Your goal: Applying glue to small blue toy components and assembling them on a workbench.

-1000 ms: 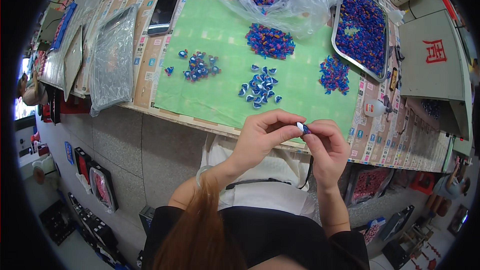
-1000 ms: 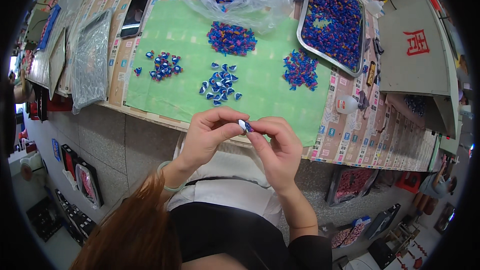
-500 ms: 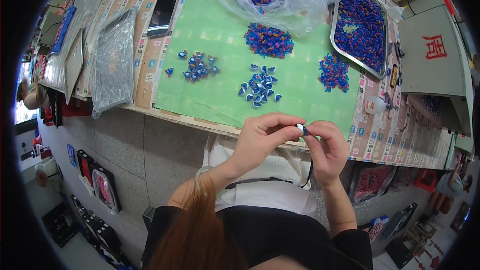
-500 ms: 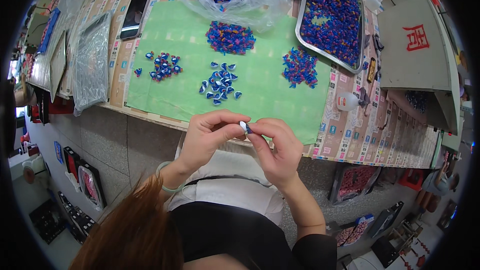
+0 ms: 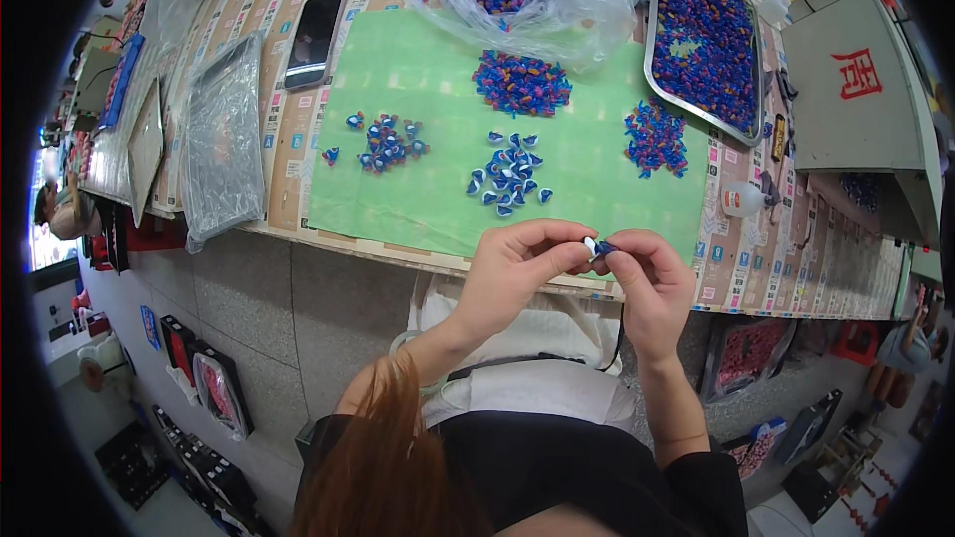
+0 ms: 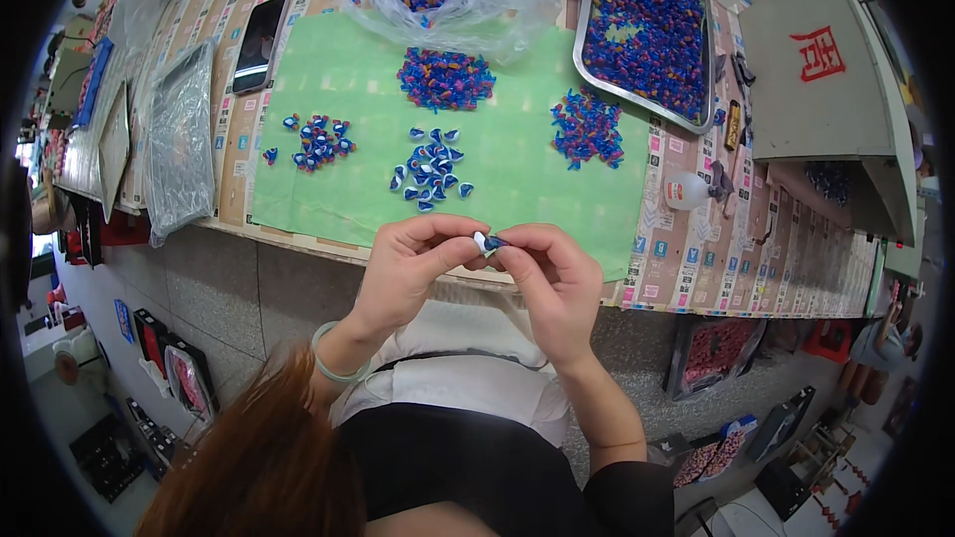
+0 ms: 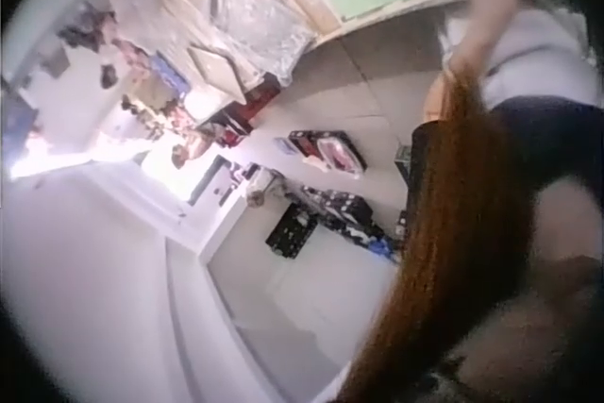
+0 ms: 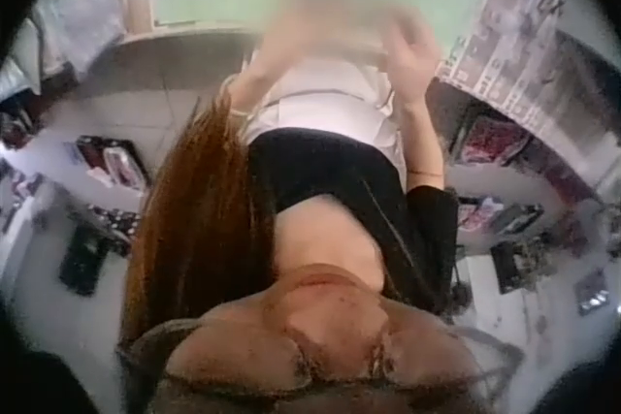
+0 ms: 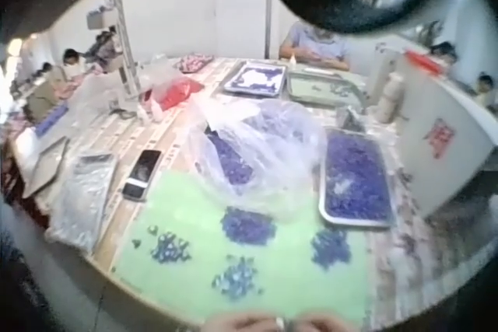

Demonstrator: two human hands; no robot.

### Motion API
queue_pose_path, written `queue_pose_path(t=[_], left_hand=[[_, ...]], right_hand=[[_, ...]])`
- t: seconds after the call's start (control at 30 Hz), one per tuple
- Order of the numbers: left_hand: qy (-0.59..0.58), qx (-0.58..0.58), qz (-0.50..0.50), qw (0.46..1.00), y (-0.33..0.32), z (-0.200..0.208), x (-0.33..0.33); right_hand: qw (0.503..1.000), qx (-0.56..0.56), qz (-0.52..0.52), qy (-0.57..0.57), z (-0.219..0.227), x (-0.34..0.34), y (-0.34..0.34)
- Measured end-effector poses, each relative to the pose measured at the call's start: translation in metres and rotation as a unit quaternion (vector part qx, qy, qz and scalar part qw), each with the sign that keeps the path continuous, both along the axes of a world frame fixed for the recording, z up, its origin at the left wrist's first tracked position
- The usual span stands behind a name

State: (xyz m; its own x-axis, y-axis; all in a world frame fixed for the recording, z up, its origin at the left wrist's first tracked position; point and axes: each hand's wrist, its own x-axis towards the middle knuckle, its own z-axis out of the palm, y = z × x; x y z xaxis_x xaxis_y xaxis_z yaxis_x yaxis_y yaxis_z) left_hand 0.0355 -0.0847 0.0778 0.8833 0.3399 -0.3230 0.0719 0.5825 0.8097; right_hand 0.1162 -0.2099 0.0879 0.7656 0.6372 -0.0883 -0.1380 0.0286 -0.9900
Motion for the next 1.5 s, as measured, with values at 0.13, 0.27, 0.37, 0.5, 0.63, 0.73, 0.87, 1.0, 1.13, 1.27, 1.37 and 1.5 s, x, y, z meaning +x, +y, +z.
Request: queue_pose_path(t=[0.13,0.27,0.37,0.5,0.63,0.73,0.87,1.0,1.13,1.27,1.37,1.5], left_hand=[[0.006,-0.057,0.010,0.998,-0.002,-0.002,0.000],[-0.003,-0.050,0.022,0.998,-0.005,-0.003,-0.001],[0.025,0.036,0.038,0.998,-0.007,0.006,-0.002],[0.000,0.088,0.012,0.996,-0.004,0.002,-0.005],[-0.004,0.176,-0.003,0.984,-0.004,0.005,-0.006],[-0.002,0.166,-0.008,0.986,-0.003,0.004,-0.006],[-0.008,0.173,-0.007,0.985,-0.004,0.001,-0.007],[-0.043,0.205,0.044,0.977,-0.010,-0.002,-0.004],[-0.088,0.257,0.097,0.958,-0.016,-0.001,-0.001],[-0.067,0.079,0.036,0.994,-0.012,0.005,-0.004],[-0.068,0.033,0.024,0.997,-0.010,0.006,-0.005],[-0.097,0.051,0.009,0.994,-0.006,0.007,-0.004]], right_hand=[[1.000,0.006,-0.017,0.002,0.000,-0.004,0.001],[0.984,-0.021,-0.020,-0.174,-0.007,-0.005,0.000],[0.994,-0.008,-0.034,-0.101,-0.003,-0.007,0.000],[0.988,-0.007,-0.010,-0.157,-0.004,-0.005,-0.003],[0.990,-0.005,-0.001,-0.143,-0.004,-0.005,-0.006],[0.984,-0.011,0.011,-0.177,-0.003,-0.004,-0.005],[0.984,-0.012,0.013,-0.179,-0.002,-0.003,-0.003],[0.989,-0.011,-0.004,-0.148,0.000,-0.004,-0.002],[0.994,-0.006,-0.051,-0.099,0.000,-0.009,0.000],[0.973,0.010,-0.012,-0.230,-0.002,-0.006,-0.003],[0.966,0.023,-0.009,-0.257,-0.001,-0.006,-0.004],[0.973,0.017,-0.012,-0.230,0.003,-0.005,-0.003]])
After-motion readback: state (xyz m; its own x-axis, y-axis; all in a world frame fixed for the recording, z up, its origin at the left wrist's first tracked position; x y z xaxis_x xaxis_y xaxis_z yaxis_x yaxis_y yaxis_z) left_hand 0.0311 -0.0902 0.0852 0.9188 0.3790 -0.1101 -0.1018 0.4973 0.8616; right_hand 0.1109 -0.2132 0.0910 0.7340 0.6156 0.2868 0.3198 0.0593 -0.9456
